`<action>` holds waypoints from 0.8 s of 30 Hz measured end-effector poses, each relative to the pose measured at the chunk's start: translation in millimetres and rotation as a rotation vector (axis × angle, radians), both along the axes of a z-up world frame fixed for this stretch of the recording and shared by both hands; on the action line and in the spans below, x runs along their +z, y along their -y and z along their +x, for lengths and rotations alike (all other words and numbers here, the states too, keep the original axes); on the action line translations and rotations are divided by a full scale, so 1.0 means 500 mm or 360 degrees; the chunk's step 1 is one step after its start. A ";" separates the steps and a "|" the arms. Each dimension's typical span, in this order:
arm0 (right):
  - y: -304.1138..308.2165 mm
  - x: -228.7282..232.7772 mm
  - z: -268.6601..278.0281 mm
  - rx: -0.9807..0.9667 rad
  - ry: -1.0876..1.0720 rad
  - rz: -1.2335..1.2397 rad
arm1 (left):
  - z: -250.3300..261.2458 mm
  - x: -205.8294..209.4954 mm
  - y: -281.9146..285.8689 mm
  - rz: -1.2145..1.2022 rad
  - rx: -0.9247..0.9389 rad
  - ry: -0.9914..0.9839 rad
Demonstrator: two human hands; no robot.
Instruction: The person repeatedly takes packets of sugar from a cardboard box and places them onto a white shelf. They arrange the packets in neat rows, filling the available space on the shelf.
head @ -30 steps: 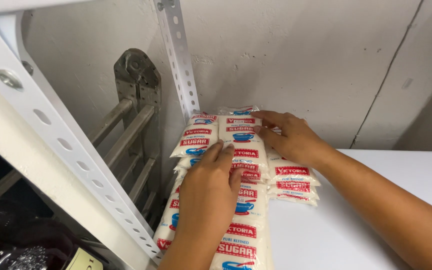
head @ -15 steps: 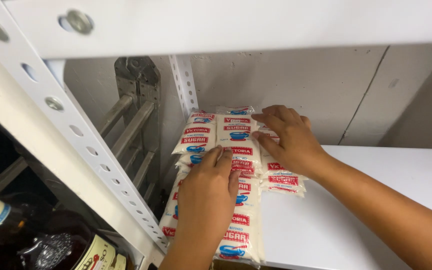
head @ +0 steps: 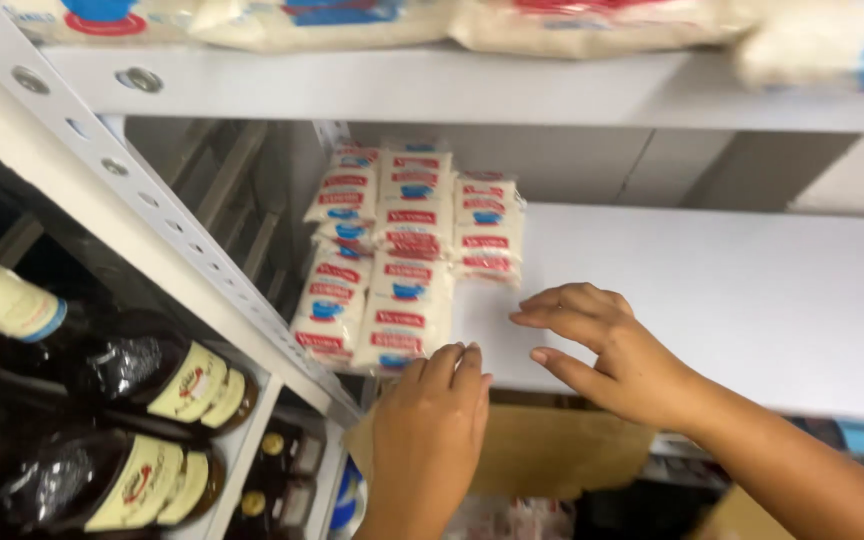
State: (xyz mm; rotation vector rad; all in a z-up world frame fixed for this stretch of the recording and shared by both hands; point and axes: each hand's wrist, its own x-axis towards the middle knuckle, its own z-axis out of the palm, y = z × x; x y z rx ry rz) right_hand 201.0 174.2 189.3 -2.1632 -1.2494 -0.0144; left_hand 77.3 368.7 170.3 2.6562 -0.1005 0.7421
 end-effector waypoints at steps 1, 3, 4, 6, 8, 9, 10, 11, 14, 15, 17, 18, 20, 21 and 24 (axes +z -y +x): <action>0.031 0.001 -0.020 -0.0014 -0.0031 -0.0014 | -0.016 -0.002 0.021 -0.0014 -0.0014 -0.0031; 0.096 0.000 -0.059 -0.0036 -0.0186 -0.0063 | -0.045 -0.008 0.065 -0.0070 -0.0100 -0.0035; 0.126 -0.006 -0.077 -0.0055 -0.0218 -0.0074 | -0.057 -0.011 0.089 -0.0082 -0.0119 -0.0067; 0.196 -0.021 -0.122 -0.0167 -0.0308 -0.0032 | -0.084 -0.024 0.143 -0.0232 -0.0125 -0.0166; 0.264 -0.047 -0.158 -0.0226 -0.0423 0.0046 | -0.108 -0.040 0.197 -0.0322 -0.0173 -0.0237; 0.301 -0.063 -0.182 -0.0283 -0.0498 0.0143 | -0.120 -0.050 0.225 -0.0393 -0.0217 -0.0272; 0.329 -0.071 -0.201 -0.0331 -0.0545 0.0126 | -0.129 -0.055 0.254 -0.0413 -0.0255 -0.0326; 0.360 -0.079 -0.226 -0.0388 -0.0539 0.0106 | -0.138 -0.061 0.284 -0.0457 -0.0302 -0.0341; 0.459 -0.108 -0.294 -0.0535 -0.0632 0.0064 | -0.164 -0.092 0.377 -0.0599 -0.0458 -0.0433; 0.487 -0.121 -0.312 -0.0566 -0.0682 0.0069 | -0.170 -0.104 0.403 -0.0672 -0.0517 -0.0453; 0.552 -0.158 -0.350 -0.0777 -0.0760 0.0002 | -0.183 -0.123 0.456 -0.0739 -0.0599 -0.0563; 0.584 -0.175 -0.366 -0.0935 -0.0806 -0.0065 | -0.188 -0.131 0.482 -0.0798 -0.0636 -0.0630; 0.636 -0.209 -0.394 -0.1228 -0.0937 -0.0169 | -0.192 -0.160 0.528 -0.0869 -0.0748 -0.0670; 0.657 -0.228 -0.408 -0.1482 -0.1058 -0.0272 | -0.195 -0.174 0.547 -0.0935 -0.0825 -0.0692; 0.761 -0.359 -0.469 -0.1531 -0.0792 -0.0736 | -0.190 -0.176 0.609 -0.1279 -0.0919 -0.1069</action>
